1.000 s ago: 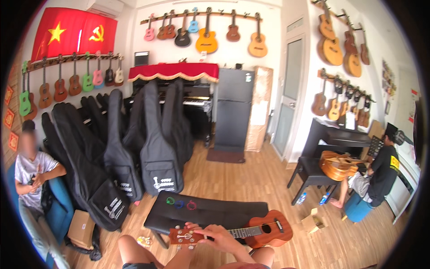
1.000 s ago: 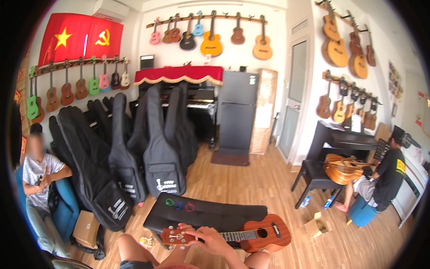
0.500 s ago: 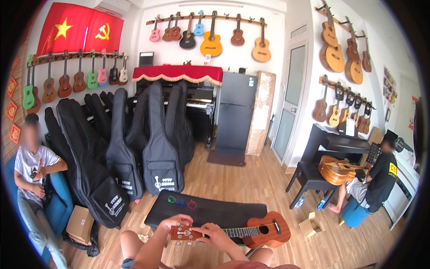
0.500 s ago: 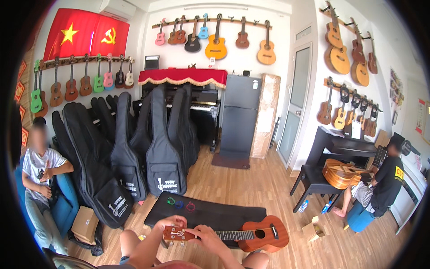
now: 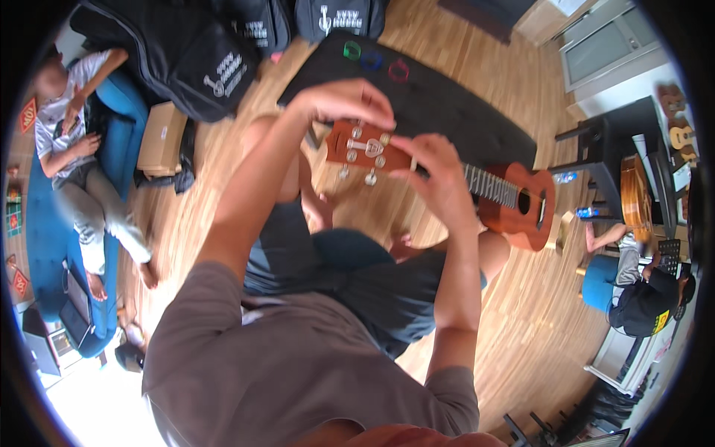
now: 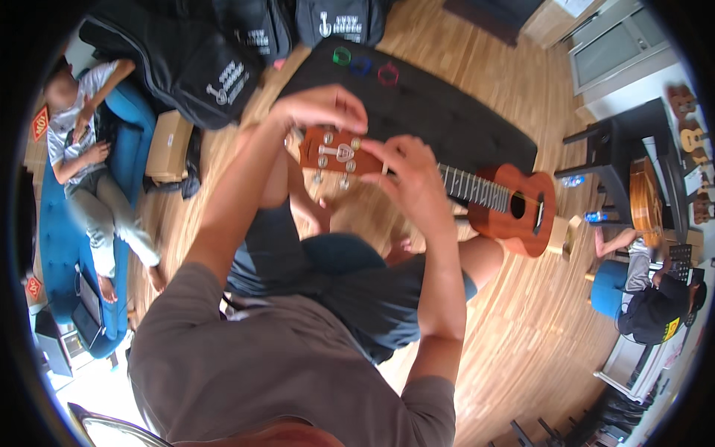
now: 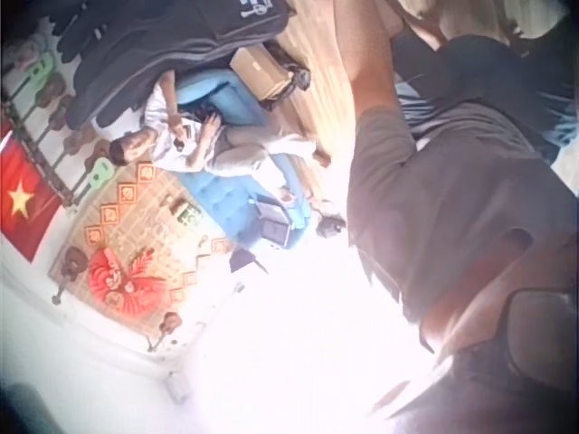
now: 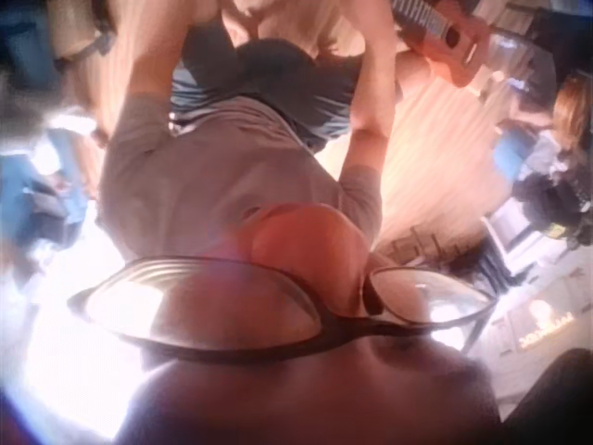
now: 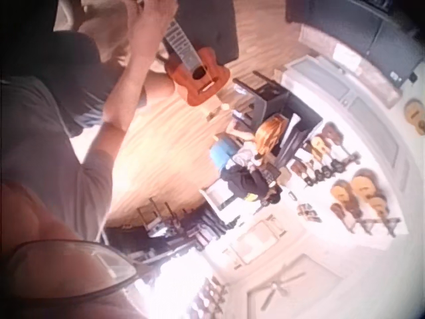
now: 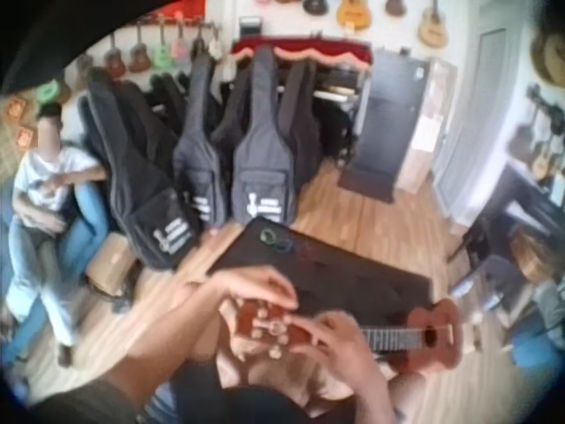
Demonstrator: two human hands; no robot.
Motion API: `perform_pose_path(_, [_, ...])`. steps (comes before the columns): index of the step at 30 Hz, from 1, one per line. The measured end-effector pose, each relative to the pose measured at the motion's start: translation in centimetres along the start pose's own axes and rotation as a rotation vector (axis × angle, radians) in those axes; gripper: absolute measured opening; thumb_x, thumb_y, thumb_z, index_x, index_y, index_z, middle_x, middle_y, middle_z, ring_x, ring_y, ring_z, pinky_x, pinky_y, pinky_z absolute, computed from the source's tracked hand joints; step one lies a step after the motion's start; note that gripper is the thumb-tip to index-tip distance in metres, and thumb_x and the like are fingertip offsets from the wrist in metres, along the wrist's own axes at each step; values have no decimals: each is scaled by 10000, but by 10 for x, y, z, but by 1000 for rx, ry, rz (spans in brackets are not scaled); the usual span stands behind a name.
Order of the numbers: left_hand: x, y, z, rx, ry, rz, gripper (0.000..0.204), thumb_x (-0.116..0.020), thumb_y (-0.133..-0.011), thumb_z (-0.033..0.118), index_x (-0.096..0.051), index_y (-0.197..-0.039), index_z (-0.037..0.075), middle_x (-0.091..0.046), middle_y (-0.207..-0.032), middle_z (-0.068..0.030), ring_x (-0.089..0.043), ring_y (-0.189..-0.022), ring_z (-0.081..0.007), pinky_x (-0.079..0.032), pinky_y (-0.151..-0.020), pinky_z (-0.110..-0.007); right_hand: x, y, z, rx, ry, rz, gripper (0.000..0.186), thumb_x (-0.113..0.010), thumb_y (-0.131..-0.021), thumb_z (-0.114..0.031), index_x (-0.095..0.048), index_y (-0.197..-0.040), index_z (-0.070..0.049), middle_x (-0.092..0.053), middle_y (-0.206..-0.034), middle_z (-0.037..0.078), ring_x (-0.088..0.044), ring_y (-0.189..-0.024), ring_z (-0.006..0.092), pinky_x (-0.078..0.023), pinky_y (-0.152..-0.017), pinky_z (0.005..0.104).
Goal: The person strings a small acoustic guitar by threading new strings through the headstock, winding them onto the tuning pegs, and tightening them. The person handles the guitar and strings by hand throughout the process.
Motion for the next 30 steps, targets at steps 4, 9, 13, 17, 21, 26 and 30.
perform_pose_path(4, [-1,4,16,15,-90,-1,372,-744,-903,401,-775,-1034,54,-715,-860,8,-614,-789,-68,-471,-693,-220,-2,1,-2,-35,20,25,485,-816,-748,-232,-705,-1217,-180,-603,-988,72,-588,-918,283,-486,-818,409])
perform_pose_path(9, [-7,-5,56,155,-723,83,352,-708,-880,371,-773,-888,25,-697,-717,-61,-633,-665,-129,-502,-656,-279,-9,-1,7,-67,79,47,479,-818,-744,-235,-711,-1208,-184,-591,-969,63,-578,-896,271,-490,-803,404])
perform_pose_path(13, [-29,-3,81,241,-956,226,235,-666,-792,220,-771,-857,19,-692,-693,-118,-663,-633,-190,-517,-611,-355,-15,-3,11,-45,91,65,479,-820,-742,-237,-714,-1207,-186,-595,-972,64,-581,-894,269,-496,-799,402])
perform_pose_path(17, [-28,-9,77,286,-945,95,240,-654,-757,172,-782,-898,25,-726,-759,-128,-712,-708,-196,-540,-636,-360,-17,-1,13,-42,61,45,483,-826,-738,-234,-715,-1205,-182,-603,-973,66,-589,-895,271,-500,-792,398])
perform_pose_path(21, [-6,0,65,93,-547,-68,246,-675,-855,175,-770,-1000,-1,-756,-840,-107,-727,-814,-158,-552,-738,-299,-8,2,9,-30,18,37,483,-835,-724,-220,-725,-1192,-175,-610,-968,69,-593,-900,272,-501,-786,398])
perform_pose_path(26, [-1,-5,12,-86,228,-160,252,-708,-890,117,-725,-1089,-37,-747,-1002,-110,-711,-942,-162,-550,-829,-270,17,4,-4,-49,-109,71,517,-849,-689,-178,-731,-1192,-156,-620,-968,77,-592,-903,265,-494,-775,386])
perform_pose_path(30, [-15,-14,-8,-283,521,-322,200,-677,-956,108,-682,-1112,-17,-718,-1102,-113,-691,-962,-135,-561,-836,-255,27,6,-7,-37,-160,85,533,-855,-678,-147,-728,-1196,-146,-620,-965,83,-592,-905,264,-493,-771,378])
Point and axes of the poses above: each hand's wrist, its own y-axis away from the middle knuckle, its own x-axis out of the back of the hand, z = x × y, the point moved 2 cm from there along -y, towards the middle knuckle
